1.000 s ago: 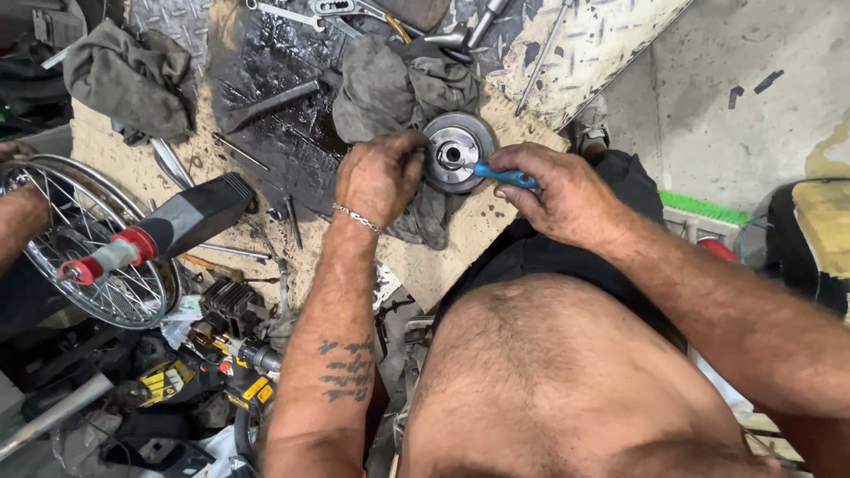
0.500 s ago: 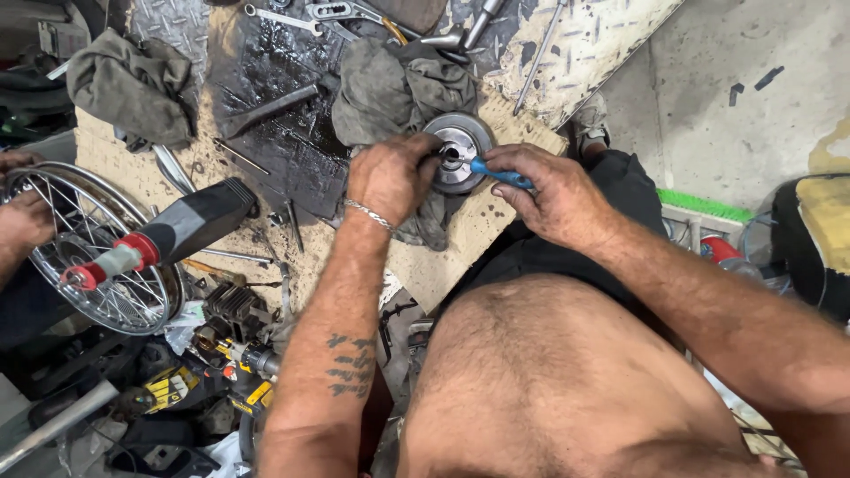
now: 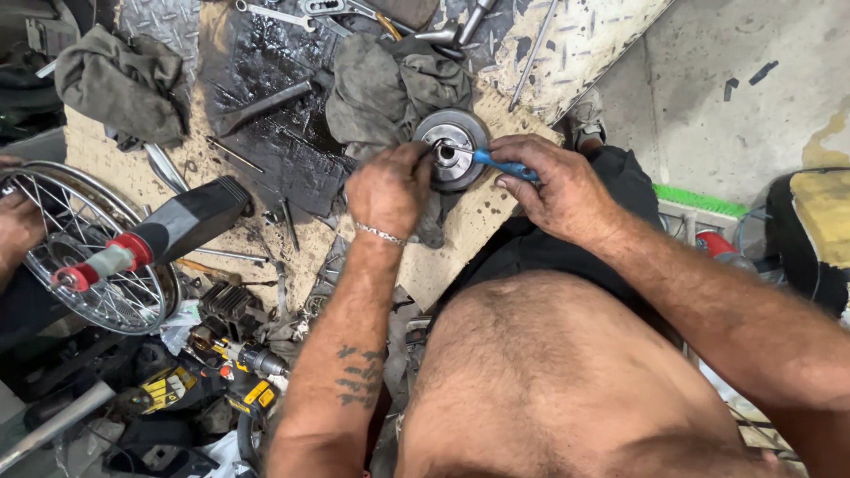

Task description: The person uses a screwdriver to work on a circular metal part on a workbench. They then pick up a small metal piece and place it into the part. Finally, they lift a larger engine casing and place the circular part into it.

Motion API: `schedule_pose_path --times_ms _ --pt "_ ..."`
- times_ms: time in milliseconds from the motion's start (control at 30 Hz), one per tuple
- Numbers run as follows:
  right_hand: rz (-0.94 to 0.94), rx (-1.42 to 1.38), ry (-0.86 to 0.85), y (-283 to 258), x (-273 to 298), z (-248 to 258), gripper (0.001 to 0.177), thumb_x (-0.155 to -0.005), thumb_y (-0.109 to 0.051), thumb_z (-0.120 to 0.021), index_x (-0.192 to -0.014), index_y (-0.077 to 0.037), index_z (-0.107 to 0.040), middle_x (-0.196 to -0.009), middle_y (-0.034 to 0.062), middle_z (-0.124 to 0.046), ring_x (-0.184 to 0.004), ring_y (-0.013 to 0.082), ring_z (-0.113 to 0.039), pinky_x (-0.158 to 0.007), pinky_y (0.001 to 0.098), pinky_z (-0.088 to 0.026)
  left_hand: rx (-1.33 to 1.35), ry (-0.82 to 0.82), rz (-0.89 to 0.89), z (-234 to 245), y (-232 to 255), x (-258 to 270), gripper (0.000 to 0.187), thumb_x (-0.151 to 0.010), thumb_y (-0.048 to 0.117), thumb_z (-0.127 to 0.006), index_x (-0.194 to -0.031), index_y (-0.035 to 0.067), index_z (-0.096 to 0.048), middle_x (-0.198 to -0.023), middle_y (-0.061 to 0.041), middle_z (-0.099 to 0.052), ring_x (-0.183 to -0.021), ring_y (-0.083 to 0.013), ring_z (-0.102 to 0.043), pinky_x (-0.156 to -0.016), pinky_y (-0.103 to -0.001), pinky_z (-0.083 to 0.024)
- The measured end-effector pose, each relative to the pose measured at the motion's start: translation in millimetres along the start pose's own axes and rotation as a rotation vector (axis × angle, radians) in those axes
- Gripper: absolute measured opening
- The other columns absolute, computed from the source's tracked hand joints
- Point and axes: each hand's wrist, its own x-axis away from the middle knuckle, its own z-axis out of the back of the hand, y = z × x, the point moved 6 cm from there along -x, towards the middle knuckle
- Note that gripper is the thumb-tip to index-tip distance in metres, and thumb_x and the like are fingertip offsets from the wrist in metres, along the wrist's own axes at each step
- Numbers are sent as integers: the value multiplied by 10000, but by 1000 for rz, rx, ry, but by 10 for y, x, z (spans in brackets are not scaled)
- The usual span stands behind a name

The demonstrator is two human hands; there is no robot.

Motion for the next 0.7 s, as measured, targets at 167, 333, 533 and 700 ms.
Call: schedule_pose_path --times_ms 167,333,533,700 --pt "-93 -58 24 137 31 -26 218 -884 -63 -685 -1089 -3 -637 -1084 187 -660 -1011 375 -645 -798 445 -517 94 202 -94 93 61 59 158 -811 344 -695 -955 281 -708 -764 3 -699 -751 -207 -707 -643 -362 -582" --pt "-177 -121 32 258 82 -25 223 -893 -58 -679 -1096 9 -618 -1099 200 -661 -1033 374 -636 -810 466 -497 18 253 -61 8 144 27 176 -774 353 -721 -929 271 -707 -722 11 -688 -701 -203 -704 -607 -366 -584" --pt "-283 -310 76 461 125 16 201 -889 -22 -674 -1077 -3 -607 -1122 189 -663 -991 282 -667 -806 376 -542 -111 214 -1 41 234 -16 114 -771 335 -673 -841 246 -685 -668 -5 -664 -673 -219 -701 -603 -374 -579" --pt "-400 -517 193 354 168 191 223 -885 37 -645 -1089 70 -560 -1131 235 -622 -951 269 -672 -777 337 -587 45 55 130 15 170 -81 219 -801 380 -639 -852 172 -683 -686 -61 -686 -695 -290 -707 -623 -445 -571"
